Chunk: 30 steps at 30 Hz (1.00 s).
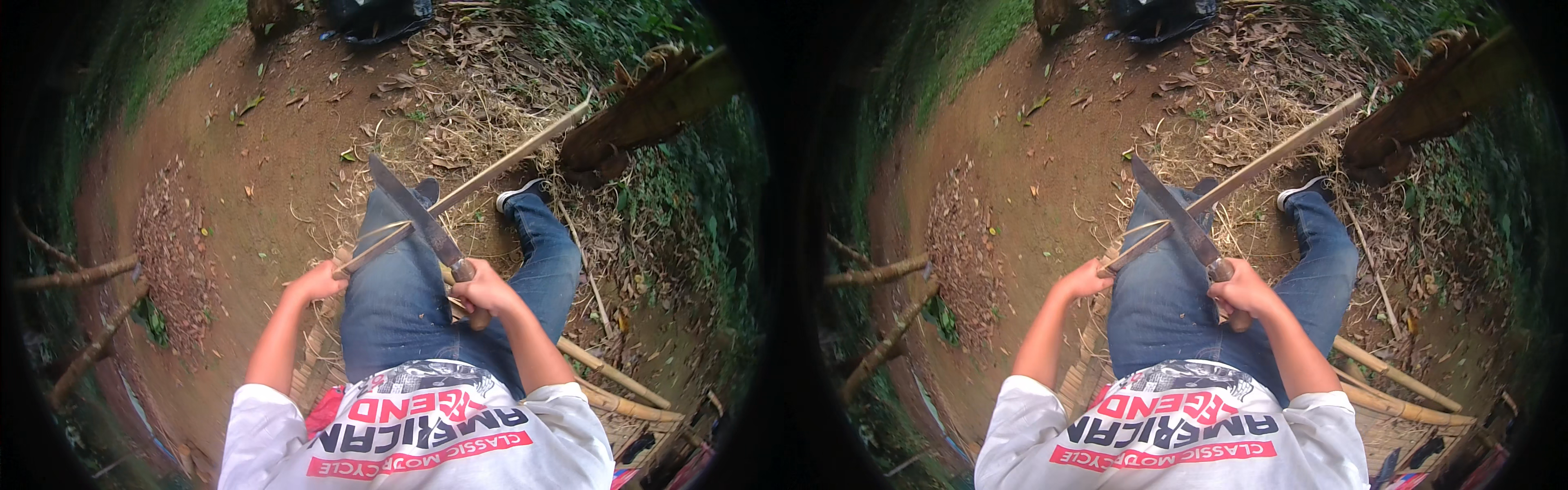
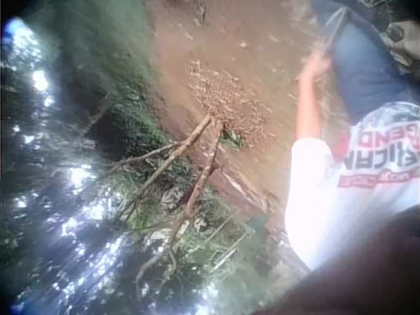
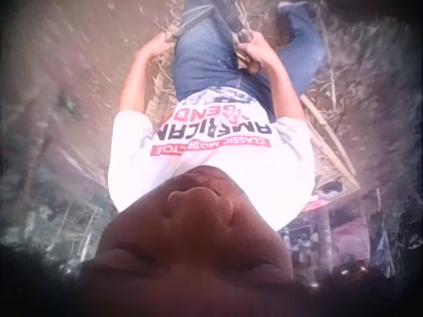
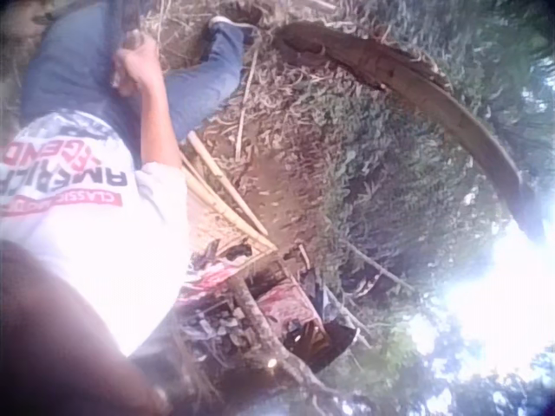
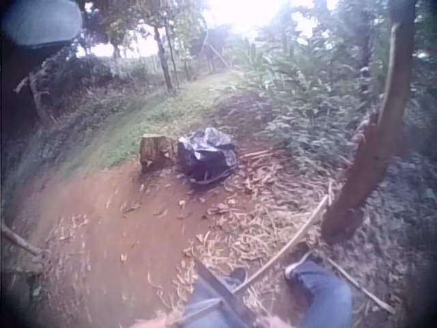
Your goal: The person uses a machete to shave and refine the edges of bamboo strips while seated.
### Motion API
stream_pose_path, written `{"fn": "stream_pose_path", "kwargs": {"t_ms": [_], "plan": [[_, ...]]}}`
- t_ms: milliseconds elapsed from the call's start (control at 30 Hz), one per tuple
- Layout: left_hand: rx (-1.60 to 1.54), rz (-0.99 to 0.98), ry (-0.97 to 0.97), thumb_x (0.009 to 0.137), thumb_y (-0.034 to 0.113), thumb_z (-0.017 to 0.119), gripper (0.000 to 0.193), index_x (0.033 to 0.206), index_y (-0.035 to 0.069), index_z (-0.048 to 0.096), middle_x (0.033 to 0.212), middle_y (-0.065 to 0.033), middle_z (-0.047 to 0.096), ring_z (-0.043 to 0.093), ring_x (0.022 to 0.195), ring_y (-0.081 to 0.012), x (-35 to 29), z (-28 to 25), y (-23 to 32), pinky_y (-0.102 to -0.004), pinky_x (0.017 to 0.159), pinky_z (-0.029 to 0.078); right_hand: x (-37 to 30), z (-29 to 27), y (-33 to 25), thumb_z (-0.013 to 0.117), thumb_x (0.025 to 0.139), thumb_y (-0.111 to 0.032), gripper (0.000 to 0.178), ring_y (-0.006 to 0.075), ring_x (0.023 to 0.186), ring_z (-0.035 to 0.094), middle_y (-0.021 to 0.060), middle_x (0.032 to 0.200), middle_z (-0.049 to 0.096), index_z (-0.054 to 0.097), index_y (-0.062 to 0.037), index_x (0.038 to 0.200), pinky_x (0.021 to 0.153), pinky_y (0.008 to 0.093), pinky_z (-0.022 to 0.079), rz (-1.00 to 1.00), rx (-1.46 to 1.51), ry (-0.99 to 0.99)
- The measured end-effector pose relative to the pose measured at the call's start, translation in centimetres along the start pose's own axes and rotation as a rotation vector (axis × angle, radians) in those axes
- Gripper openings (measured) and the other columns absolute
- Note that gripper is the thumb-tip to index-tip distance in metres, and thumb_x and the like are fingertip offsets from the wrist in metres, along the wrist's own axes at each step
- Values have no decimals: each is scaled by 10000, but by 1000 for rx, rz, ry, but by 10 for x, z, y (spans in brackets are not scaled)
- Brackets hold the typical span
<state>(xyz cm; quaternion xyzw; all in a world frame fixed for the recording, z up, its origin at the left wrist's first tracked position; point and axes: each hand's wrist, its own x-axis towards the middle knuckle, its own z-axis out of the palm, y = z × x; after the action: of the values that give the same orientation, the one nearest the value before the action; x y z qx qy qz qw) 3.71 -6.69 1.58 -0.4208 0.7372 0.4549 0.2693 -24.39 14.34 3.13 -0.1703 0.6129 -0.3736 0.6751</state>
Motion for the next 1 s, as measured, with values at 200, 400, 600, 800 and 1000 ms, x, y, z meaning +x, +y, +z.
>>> {"fn": "stream_pose_path", "kwargs": {"t_ms": [200, 400, 600, 800, 1000], "plan": [[-104, 141, 78, 789, 155, 610, 395, 1154, 3, 607, 1005, -160, 690, 642, 940, -223, 8, 22, -18, -352, 845, 495, 7, -41, -8, 609, 733, 37, 165, 128, 441, 521, 38, 609, 542, 523, -6, 867, 387, 283, 410, -127, 162, 318], [-35, 84, 56, 790, 156, 615, 351, 1086, -33, 628, 937, -107, 694, 624, 862, -179, 2, 11, 12, -339, 797, 503, 4, 20, 20, 626, 732, 39, 213, 143, 435, 517, 56, 592, 547, 554, 23, 931, 399, 319, 407, -98, -19, 201], [-45, -14, 214, 775, 173, 624, 355, 1056, -43, 627, 908, -122, 685, 620, 839, -182, 4, 32, -17, -348, 757, 508, 16, -6, 4, 618, 729, 50, 232, 136, 416, 501, 58, 587, 540, 529, 37, 943, 376, 303, 395, -129, 156, 217], [-109, 102, 143, 764, 173, 616, 350, 1043, -38, 627, 913, -107, 679, 615, 839, -174, 6, 24, -2, -343, 749, 505, 6, 33, 20, 615, 751, 32, 279, 144, 418, 501, 54, 585, 534, 539, 52, 1019, 398, 319, 401, -89, -56, 74], [-140, 56, 201, 760, 142, 595, 307, 1004, -40, 627, 852, -68, 657, 596, 808, -153, -1, 32, 10, -324, 724, 490, 11, 11, 17, 621, 744, 46, 286, 144, 412, 501, 55, 574, 535, 552, 37, 1021, 392, 309, 386, -75, 126, 126]]}}
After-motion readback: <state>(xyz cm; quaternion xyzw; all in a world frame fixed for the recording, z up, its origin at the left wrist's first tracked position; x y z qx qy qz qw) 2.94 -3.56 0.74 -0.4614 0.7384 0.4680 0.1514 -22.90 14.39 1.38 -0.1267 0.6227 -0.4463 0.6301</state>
